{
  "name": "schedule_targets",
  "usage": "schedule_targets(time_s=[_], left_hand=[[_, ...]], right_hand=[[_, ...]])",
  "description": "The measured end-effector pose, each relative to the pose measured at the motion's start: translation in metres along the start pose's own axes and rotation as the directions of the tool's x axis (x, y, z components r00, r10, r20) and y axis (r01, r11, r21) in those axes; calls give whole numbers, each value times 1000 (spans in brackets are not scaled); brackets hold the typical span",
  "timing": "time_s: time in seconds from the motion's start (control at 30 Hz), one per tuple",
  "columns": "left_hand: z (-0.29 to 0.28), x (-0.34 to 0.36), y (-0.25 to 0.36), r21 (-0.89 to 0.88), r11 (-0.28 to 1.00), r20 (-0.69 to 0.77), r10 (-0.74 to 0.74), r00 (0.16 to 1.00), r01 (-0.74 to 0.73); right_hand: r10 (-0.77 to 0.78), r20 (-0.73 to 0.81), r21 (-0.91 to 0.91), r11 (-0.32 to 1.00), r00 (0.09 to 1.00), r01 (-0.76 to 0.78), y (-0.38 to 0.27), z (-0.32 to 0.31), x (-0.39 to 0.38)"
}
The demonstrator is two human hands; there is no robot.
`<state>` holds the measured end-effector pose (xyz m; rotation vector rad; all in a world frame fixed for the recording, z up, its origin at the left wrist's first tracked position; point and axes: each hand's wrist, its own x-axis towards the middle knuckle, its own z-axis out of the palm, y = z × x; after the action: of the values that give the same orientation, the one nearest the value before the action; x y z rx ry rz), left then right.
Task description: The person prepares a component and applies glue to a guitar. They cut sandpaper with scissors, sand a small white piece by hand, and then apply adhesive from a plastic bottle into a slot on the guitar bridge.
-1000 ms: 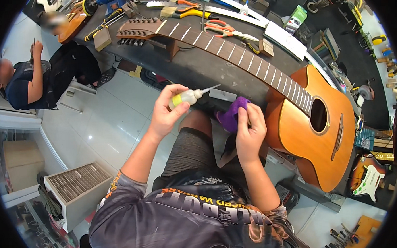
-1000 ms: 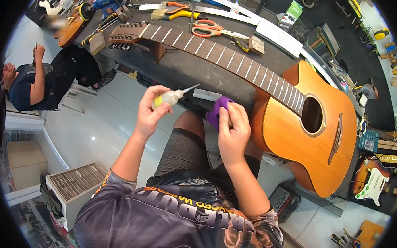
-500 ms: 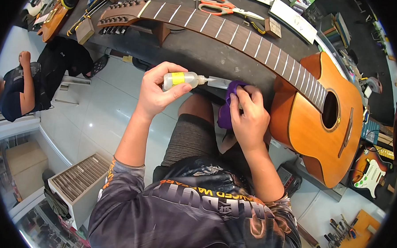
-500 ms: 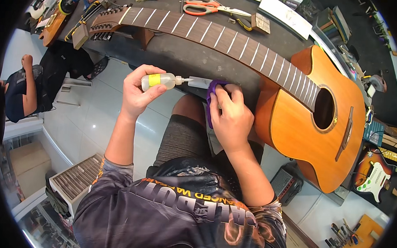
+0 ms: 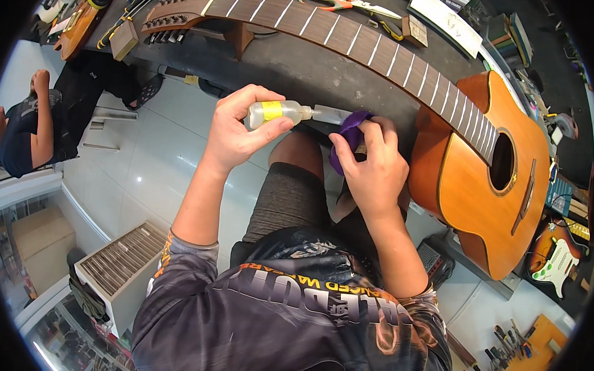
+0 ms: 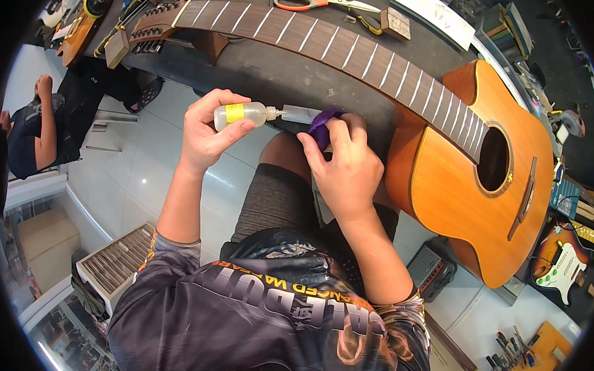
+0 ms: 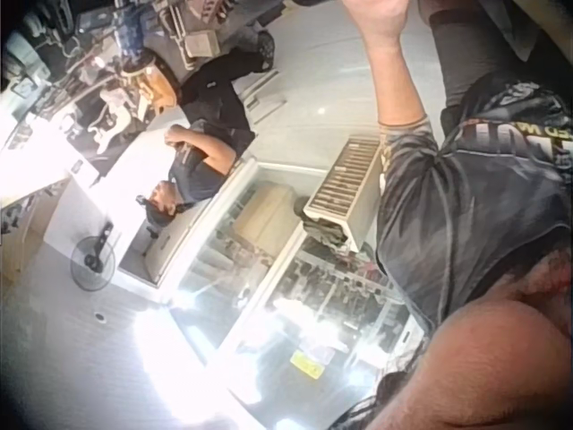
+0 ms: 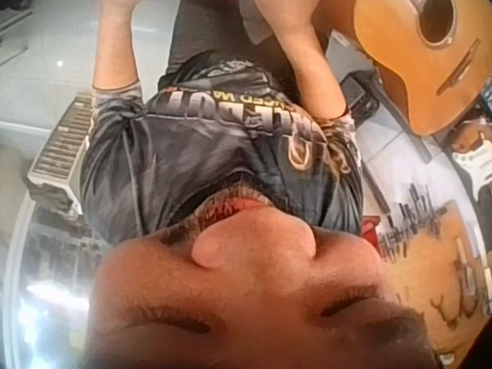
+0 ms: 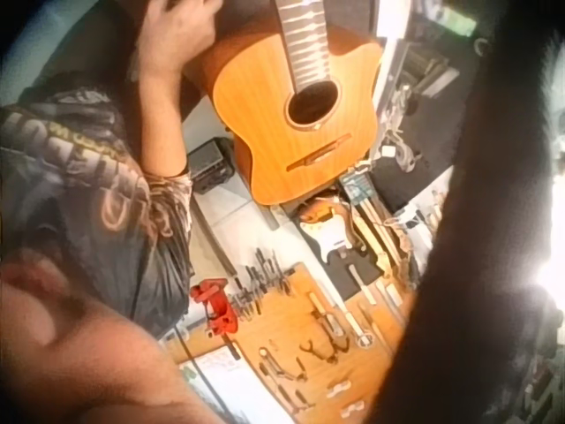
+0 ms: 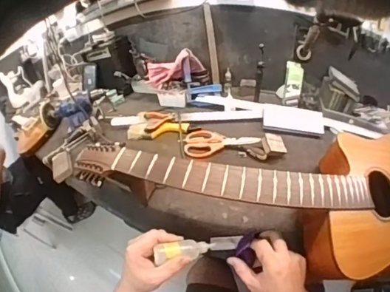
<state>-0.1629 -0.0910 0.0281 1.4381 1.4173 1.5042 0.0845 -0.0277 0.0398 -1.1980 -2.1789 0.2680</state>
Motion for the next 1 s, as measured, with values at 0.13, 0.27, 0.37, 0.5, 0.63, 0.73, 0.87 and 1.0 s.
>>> schedule_targets(time_s=[0.13,0.27,0.37,0.5,0.63,0.73,0.87,1.0], left_hand=[[2,-1,-1,-5,1000,-8,-3,1000,3],[1,-2,-2,2,1000,-12,3,1000,-3],[0,-2,-1,-3,999,0,-32,999,32],[0,-2,-3,35,999,-2,31,1000,-31],[0,-3,-2,16,1000,-7,10,1000,-10],[-2,-4,-4,2,1000,-13,9,1000,-9],[-3,-6,-5,-6,1000,-23,0,1000,0],[-3,-6,-6,38,999,-15,22,1000,-22]], right_hand=[[-25,-26,-50,998,999,24,2,3,4],[-36,-57,-38,999,998,34,7,8,1],[-21,-74,-16,1000,997,20,7,10,0],[-42,-127,33,998,991,47,6,10,1],[-64,-161,48,996,985,73,9,11,1],[-63,-154,59,996,986,73,9,11,0],[-70,-130,64,995,989,78,7,7,0],[-48,-69,41,998,996,51,5,4,1]])
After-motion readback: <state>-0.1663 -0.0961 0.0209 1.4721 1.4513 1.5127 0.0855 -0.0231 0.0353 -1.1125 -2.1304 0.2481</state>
